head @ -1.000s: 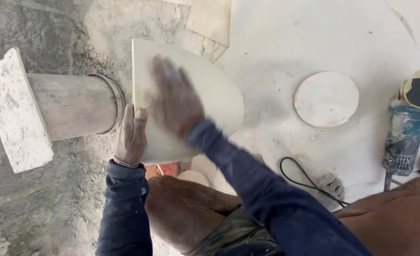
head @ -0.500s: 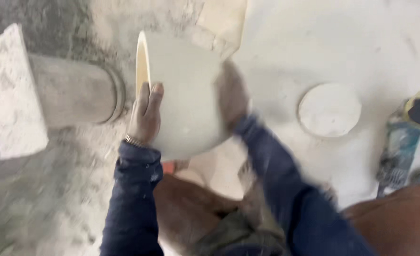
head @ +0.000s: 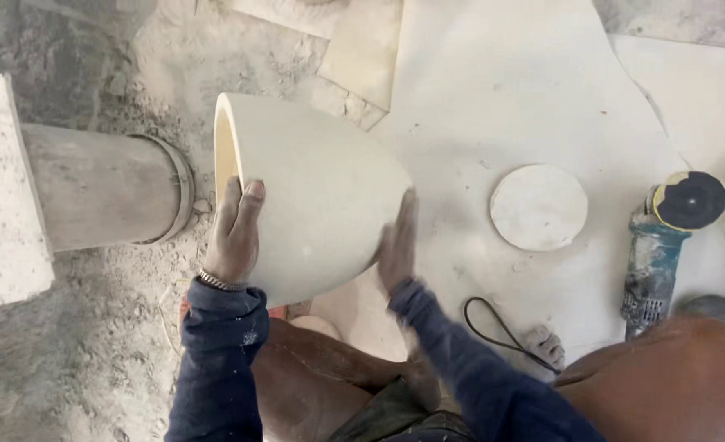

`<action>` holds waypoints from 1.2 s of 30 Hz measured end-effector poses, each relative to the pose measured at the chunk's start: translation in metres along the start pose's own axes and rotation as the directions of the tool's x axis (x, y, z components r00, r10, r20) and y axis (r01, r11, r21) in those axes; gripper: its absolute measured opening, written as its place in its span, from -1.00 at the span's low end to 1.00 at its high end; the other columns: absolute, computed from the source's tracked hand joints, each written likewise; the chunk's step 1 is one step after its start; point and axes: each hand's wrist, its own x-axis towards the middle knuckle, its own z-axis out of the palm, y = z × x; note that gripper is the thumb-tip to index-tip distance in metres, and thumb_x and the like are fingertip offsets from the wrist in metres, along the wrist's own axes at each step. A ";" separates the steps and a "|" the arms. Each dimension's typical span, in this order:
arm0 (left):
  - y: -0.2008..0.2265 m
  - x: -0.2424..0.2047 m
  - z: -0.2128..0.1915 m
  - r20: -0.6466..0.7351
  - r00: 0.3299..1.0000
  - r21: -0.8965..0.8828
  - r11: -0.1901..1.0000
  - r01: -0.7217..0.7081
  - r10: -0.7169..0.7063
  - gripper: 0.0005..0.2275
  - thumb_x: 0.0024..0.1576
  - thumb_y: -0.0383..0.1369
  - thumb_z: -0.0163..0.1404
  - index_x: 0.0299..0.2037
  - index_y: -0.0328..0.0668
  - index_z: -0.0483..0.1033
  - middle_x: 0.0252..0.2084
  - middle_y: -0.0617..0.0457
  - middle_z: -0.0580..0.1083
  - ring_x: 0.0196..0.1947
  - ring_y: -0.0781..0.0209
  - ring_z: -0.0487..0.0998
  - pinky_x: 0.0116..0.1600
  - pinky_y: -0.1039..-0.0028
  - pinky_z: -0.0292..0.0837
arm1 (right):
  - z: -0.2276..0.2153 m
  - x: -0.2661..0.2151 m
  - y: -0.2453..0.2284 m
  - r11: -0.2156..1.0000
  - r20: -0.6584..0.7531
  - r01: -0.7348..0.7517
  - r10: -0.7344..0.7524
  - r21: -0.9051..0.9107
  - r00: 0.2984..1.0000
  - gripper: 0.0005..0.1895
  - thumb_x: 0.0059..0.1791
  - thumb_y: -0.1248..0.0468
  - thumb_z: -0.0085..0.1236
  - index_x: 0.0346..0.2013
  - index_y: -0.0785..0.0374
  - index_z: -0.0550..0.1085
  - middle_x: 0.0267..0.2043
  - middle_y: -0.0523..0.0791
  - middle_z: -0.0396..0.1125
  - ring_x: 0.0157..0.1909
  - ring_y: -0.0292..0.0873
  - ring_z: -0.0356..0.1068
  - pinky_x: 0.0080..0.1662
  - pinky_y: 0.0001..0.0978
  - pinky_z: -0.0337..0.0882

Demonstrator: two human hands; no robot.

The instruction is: The person sands the interior and exterior of a large ceramic pot using a handheld power sander, then wipes the dust off the exterior with their hands.

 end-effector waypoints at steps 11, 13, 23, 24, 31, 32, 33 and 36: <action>0.001 0.013 0.013 -0.063 0.997 -0.564 0.825 0.007 -0.052 -0.32 0.41 -0.24 -0.06 0.39 -0.81 -0.16 0.39 -0.69 0.05 0.47 -0.35 0.02 0.53 0.02 -0.11 | -0.003 0.025 -0.034 0.958 0.086 -0.280 0.275 0.056 0.958 -0.35 0.23 -0.10 -0.50 0.55 0.14 0.03 0.62 -0.03 -0.18 0.63 0.06 -0.34 0.51 -0.03 -0.49; 0.028 0.018 0.011 0.029 0.990 -0.531 0.837 0.132 -0.138 -0.18 0.33 -0.02 -0.03 0.48 -0.60 -0.23 0.48 -0.67 -0.20 0.51 -0.48 -0.22 0.54 -0.13 -0.40 | 0.010 -0.030 -0.110 0.973 -0.044 0.186 -0.194 -0.135 0.980 -0.29 0.15 0.28 -0.26 0.53 0.47 -0.20 0.61 0.25 -0.39 0.61 0.34 -0.51 0.49 0.10 -0.57; -0.027 0.067 0.026 0.150 0.988 -0.759 0.635 0.141 -0.040 -0.24 0.33 -0.05 -0.03 0.54 -0.27 -0.22 0.52 -0.44 -0.02 0.52 -0.31 0.01 0.52 -0.11 -0.14 | 0.016 0.025 -0.107 0.811 0.048 0.523 -0.530 -0.264 0.847 -0.36 0.17 0.16 -0.20 0.50 0.41 0.02 0.57 0.17 -0.14 0.59 0.24 -0.16 0.55 0.07 -0.20; -0.022 0.059 0.027 0.162 0.984 -0.718 0.676 0.169 -0.074 -0.23 0.32 -0.03 -0.04 0.54 -0.27 -0.24 0.53 -0.45 -0.07 0.53 -0.30 -0.07 0.53 -0.09 -0.24 | 0.026 -0.009 -0.099 0.738 0.170 0.629 -0.607 -0.243 0.777 -0.26 0.14 -0.05 -0.39 0.51 0.35 0.00 0.58 0.18 -0.15 0.59 0.27 -0.18 0.52 0.18 -0.25; 0.036 0.019 0.046 0.153 0.988 -0.731 0.671 0.122 -0.012 -0.16 0.30 0.06 -0.10 0.54 -0.30 -0.33 0.58 -0.37 -0.32 0.58 -0.23 -0.34 0.57 -0.03 -0.49 | 0.009 0.066 -0.160 0.860 0.131 0.352 -0.327 -0.369 0.936 -0.30 0.20 -0.09 -0.47 0.50 0.32 0.05 0.56 0.09 -0.08 0.59 0.14 -0.07 0.52 0.00 -0.11; 0.037 0.015 0.046 0.145 0.989 -0.735 0.669 0.108 0.000 -0.16 0.30 0.06 -0.10 0.54 -0.30 -0.33 0.58 -0.37 -0.32 0.58 -0.23 -0.34 0.57 -0.03 -0.49 | 0.015 0.029 -0.147 0.855 0.127 0.362 -0.340 -0.371 0.932 -0.30 0.20 -0.09 -0.47 0.50 0.32 0.05 0.56 0.09 -0.08 0.59 0.14 -0.07 0.52 0.00 -0.11; 0.040 0.011 0.046 0.180 0.983 -0.712 0.683 0.160 -0.042 -0.17 0.30 0.08 -0.12 0.53 -0.32 -0.29 0.57 -0.39 -0.28 0.57 -0.25 -0.33 0.56 -0.04 -0.53 | 0.020 -0.007 -0.135 0.773 0.160 0.546 -0.524 -0.324 0.836 -0.28 0.18 -0.08 -0.54 0.52 0.32 -0.01 0.57 0.17 -0.14 0.57 0.28 -0.15 0.49 0.21 -0.16; 0.084 0.002 0.028 0.254 0.964 -0.744 0.621 0.248 -0.082 -0.19 0.26 0.14 -0.27 0.54 -0.27 -0.26 0.58 -0.30 -0.21 0.57 -0.20 -0.25 0.56 0.01 -0.44 | 0.014 -0.010 -0.125 0.636 0.125 0.715 -0.715 -0.292 0.687 -0.27 0.16 -0.03 -0.42 0.49 0.41 0.01 0.53 0.27 -0.11 0.53 0.43 -0.14 0.44 0.39 -0.11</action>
